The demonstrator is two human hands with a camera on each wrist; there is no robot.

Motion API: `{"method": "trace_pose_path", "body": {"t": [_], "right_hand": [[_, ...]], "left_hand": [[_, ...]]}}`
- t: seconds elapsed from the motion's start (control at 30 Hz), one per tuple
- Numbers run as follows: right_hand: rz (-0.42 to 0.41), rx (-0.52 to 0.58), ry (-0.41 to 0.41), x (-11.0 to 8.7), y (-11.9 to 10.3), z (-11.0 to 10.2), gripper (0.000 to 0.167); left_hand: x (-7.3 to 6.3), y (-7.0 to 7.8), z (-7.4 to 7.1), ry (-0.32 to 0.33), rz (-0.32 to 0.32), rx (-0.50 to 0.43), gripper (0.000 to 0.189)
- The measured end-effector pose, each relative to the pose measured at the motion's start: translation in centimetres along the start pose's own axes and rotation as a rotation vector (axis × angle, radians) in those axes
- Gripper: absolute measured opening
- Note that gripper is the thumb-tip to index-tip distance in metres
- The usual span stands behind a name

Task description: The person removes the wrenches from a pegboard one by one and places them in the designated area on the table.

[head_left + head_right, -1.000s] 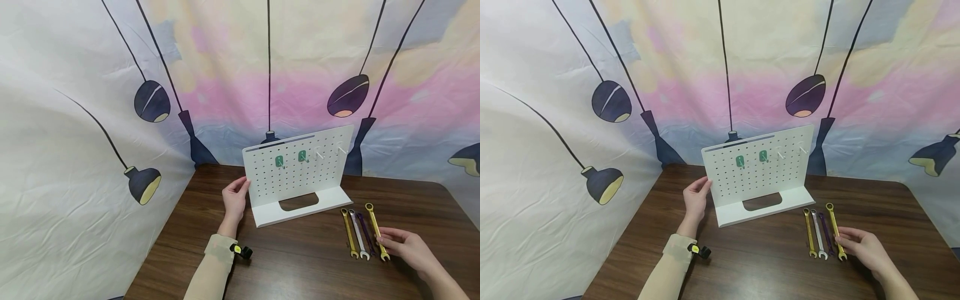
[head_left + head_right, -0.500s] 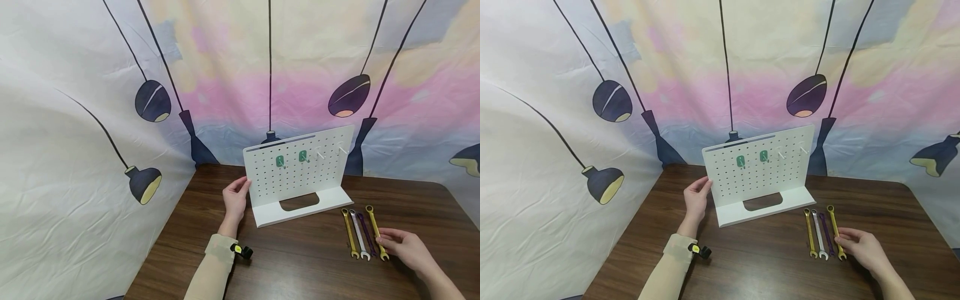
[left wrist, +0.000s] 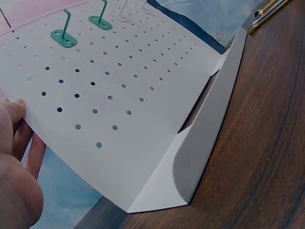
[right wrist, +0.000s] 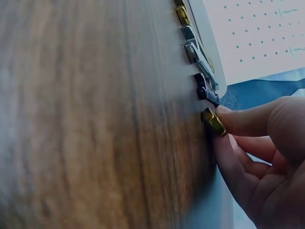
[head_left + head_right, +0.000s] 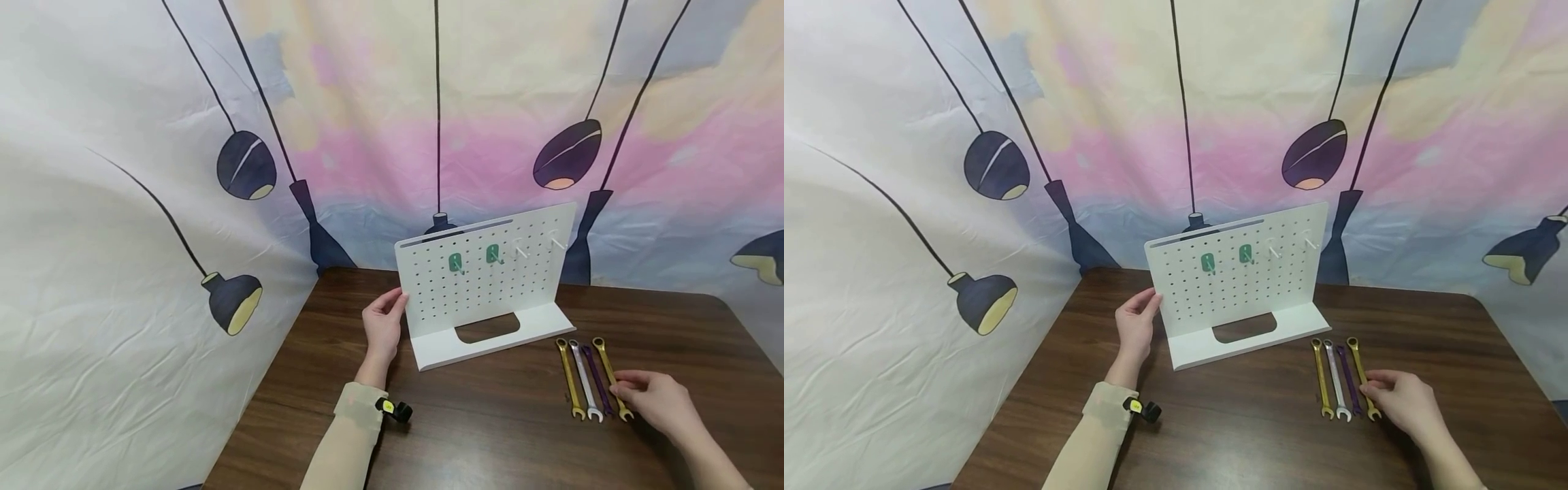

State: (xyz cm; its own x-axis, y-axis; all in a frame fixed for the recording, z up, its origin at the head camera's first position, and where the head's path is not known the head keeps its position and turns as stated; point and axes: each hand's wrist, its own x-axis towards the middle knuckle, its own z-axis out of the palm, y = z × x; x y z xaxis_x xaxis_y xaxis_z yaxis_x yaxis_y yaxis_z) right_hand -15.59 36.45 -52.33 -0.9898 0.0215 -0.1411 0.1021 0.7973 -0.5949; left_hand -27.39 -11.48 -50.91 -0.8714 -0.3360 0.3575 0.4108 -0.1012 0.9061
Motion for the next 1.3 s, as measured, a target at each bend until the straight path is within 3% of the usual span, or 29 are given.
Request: {"method": "trace_pose_path", "body": {"t": [0.53, 0.83, 0.97, 1.13, 1.3], "right_hand": [[0.015, -0.03, 0.008, -0.2, -0.2, -0.2, 0.055], [0.036, 0.069, -0.07, 0.0, -0.5, -1.4, 0.068], [-0.046, -0.027, 0.013, 0.6, -0.6, -2.0, 0.069], [-0.171, -0.14, 0.188, 1.6, -0.7, -1.9, 0.072], [-0.226, -0.241, 0.3, 2.5, -0.5, -1.3, 0.078]], "left_hand": [[0.2, -0.1, 0.2, 0.01, 0.001, -0.006, 0.021], [0.4, 0.0, -0.4, -0.034, -0.007, 0.008, 0.021], [0.6, 0.3, -1.2, -0.109, -0.019, 0.06, 0.026], [1.3, 1.0, -3.1, -0.235, -0.001, 0.177, 0.036], [2.7, 1.6, -5.9, -0.464, 0.107, 0.566, 0.054]]}}
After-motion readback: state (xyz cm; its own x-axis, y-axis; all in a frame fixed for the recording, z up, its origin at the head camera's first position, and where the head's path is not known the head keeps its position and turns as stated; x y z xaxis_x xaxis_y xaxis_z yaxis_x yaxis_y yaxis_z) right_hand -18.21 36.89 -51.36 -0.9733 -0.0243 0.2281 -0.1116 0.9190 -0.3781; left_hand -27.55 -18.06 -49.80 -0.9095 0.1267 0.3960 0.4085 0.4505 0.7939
